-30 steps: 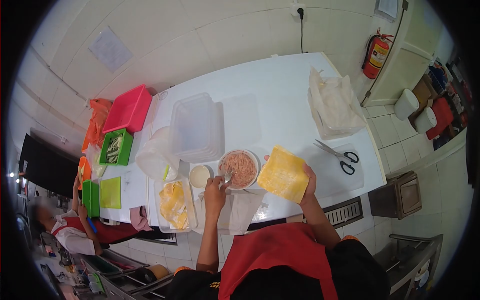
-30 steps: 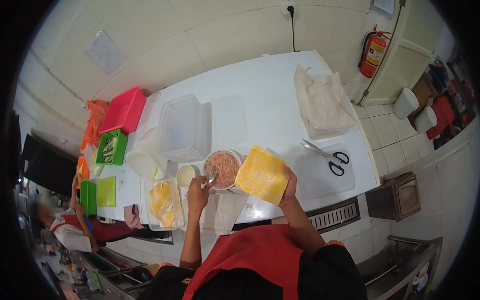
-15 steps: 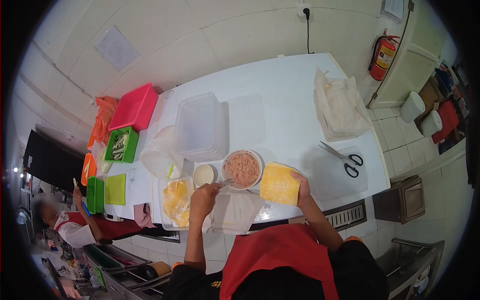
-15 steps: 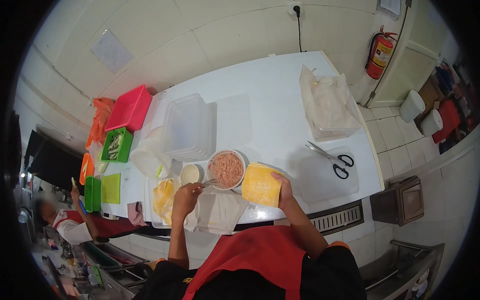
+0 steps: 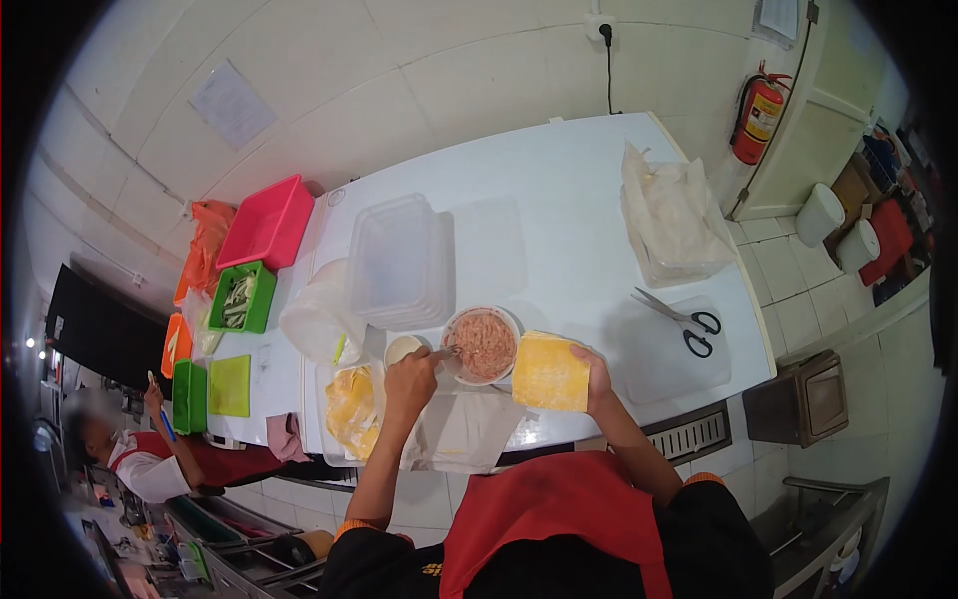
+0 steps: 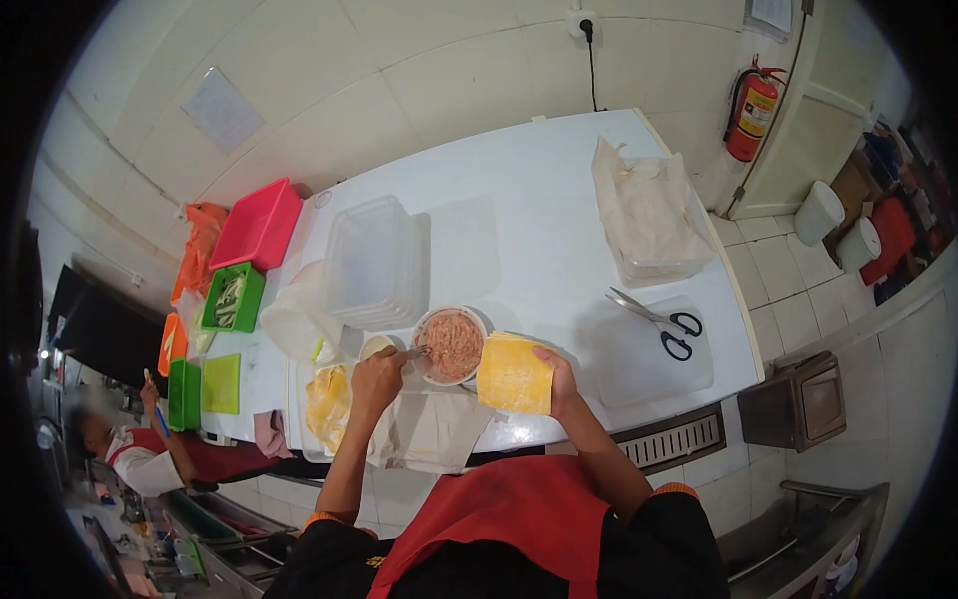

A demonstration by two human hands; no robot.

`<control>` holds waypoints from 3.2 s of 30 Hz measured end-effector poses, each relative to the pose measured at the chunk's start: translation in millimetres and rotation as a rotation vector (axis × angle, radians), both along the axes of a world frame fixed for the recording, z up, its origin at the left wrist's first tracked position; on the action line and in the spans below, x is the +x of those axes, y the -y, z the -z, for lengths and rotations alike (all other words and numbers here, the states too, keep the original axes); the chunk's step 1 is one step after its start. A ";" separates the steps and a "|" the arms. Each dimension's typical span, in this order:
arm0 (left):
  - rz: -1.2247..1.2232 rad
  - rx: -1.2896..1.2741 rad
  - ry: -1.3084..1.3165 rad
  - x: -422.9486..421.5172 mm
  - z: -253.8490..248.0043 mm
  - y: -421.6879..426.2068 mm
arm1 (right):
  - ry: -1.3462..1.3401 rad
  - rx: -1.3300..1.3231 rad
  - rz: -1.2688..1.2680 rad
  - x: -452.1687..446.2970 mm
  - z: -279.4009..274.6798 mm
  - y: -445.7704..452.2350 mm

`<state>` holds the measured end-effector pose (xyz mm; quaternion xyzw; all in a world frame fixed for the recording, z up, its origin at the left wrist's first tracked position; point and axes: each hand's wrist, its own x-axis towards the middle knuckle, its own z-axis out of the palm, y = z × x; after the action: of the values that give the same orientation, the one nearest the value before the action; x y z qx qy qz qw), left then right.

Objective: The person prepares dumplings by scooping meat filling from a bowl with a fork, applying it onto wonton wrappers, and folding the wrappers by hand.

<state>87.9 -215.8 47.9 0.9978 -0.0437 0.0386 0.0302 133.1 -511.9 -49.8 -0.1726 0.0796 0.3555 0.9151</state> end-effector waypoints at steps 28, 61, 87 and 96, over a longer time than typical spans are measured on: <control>-0.089 -0.849 -0.377 -25.4 -48.3 -44.3 | 0.017 -0.090 -0.021 -15.3 -25.4 -12.7; 0.186 -0.392 0.309 -14.7 -113.1 53.2 | 0.180 0.122 0.073 -15.6 -80.6 -37.4; 0.175 -0.533 0.443 -31.9 -40.2 49.6 | 0.171 -0.257 0.073 -6.7 -87.4 -75.3; -0.013 -0.604 0.460 -37.2 -63.6 54.2 | 0.081 -0.022 -0.129 -8.6 -73.1 -73.3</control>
<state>50.7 -269.9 111.5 0.9095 -0.0296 0.2731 0.3120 124.5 -438.6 23.3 -0.2016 0.0349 0.4056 0.8909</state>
